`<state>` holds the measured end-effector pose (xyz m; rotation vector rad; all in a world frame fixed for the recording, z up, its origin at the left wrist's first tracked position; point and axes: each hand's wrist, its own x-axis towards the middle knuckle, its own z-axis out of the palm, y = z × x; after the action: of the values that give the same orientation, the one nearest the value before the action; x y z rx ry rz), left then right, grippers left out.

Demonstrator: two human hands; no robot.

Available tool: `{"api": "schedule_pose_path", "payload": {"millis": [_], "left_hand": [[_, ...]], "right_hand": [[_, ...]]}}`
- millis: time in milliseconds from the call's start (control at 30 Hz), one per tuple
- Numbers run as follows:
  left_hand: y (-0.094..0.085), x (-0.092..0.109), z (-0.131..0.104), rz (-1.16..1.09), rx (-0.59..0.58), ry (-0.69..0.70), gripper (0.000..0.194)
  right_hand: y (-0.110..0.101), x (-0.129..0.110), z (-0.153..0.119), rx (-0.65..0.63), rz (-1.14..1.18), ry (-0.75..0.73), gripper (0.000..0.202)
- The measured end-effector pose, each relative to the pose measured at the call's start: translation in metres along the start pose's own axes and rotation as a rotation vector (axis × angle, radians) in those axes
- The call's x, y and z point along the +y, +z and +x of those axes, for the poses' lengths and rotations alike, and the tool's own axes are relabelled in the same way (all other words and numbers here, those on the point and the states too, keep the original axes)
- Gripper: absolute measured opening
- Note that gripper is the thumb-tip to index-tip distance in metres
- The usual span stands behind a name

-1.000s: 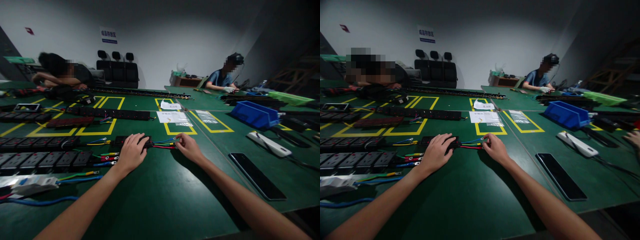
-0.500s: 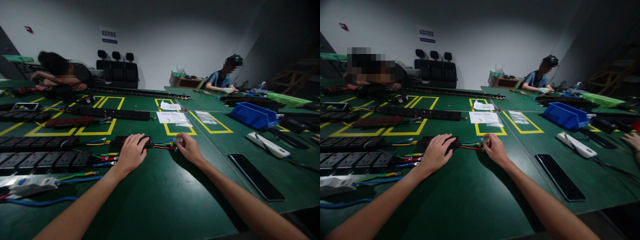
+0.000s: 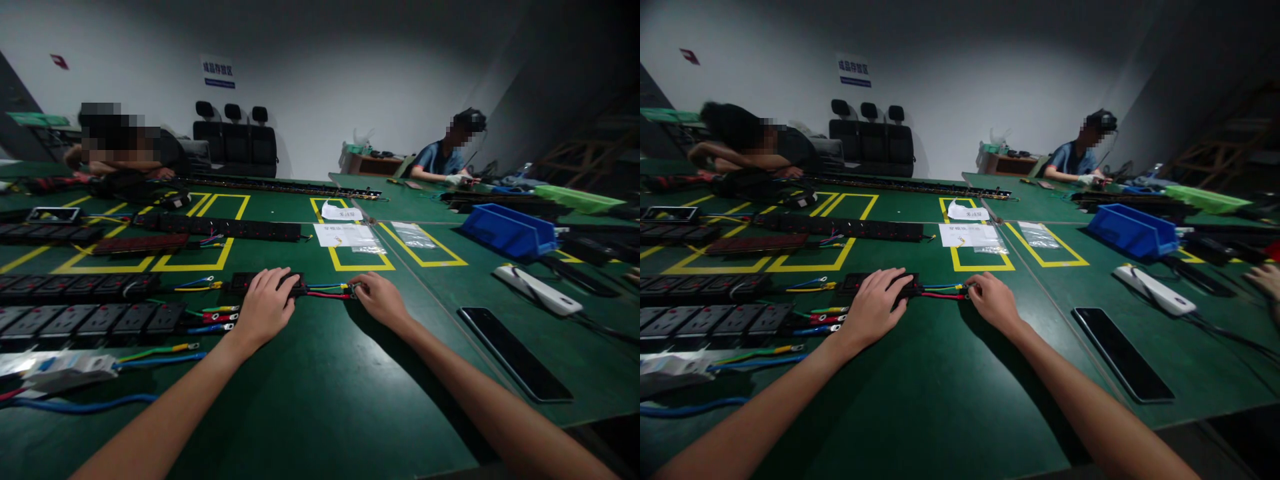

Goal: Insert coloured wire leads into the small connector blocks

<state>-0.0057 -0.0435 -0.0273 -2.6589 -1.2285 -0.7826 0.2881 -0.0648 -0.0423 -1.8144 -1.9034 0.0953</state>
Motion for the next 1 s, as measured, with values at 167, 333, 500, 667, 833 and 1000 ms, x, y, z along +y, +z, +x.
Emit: {"api": "schedule_pose_path", "payload": {"millis": [167, 333, 500, 667, 833, 1000], "left_hand": [[-0.0005, 0.0004, -0.0001, 0.001, -0.001, -0.001, 0.046], [0.0002, 0.0004, -0.0003, -0.012, 0.015, -0.001, 0.046], [0.0001, 0.0004, -0.0005, -0.001, 0.007, 0.002, 0.047], [0.0005, 0.0004, -0.0006, -0.015, 0.01, -0.006, 0.047], [0.0009, 0.0006, -0.0008, -0.011, 0.015, -0.006, 0.047], [0.0009, 0.0008, -0.0009, -0.003, 0.012, -0.006, 0.047]], "right_hand": [[-0.0019, -0.0047, -0.0011, 0.094, 0.069, -0.012, 0.026], [-0.0013, -0.0055, -0.0024, 0.117, 0.102, -0.033, 0.028], [-0.0009, -0.0061, -0.0022, 0.141, 0.133, -0.033, 0.028], [0.0007, -0.0063, -0.0016, 0.138, 0.141, 0.001, 0.027], [0.0044, -0.0031, -0.0008, 0.101, 0.062, 0.052, 0.026], [0.0074, 0.0004, -0.0004, 0.099, 0.093, -0.003, 0.019]]}}
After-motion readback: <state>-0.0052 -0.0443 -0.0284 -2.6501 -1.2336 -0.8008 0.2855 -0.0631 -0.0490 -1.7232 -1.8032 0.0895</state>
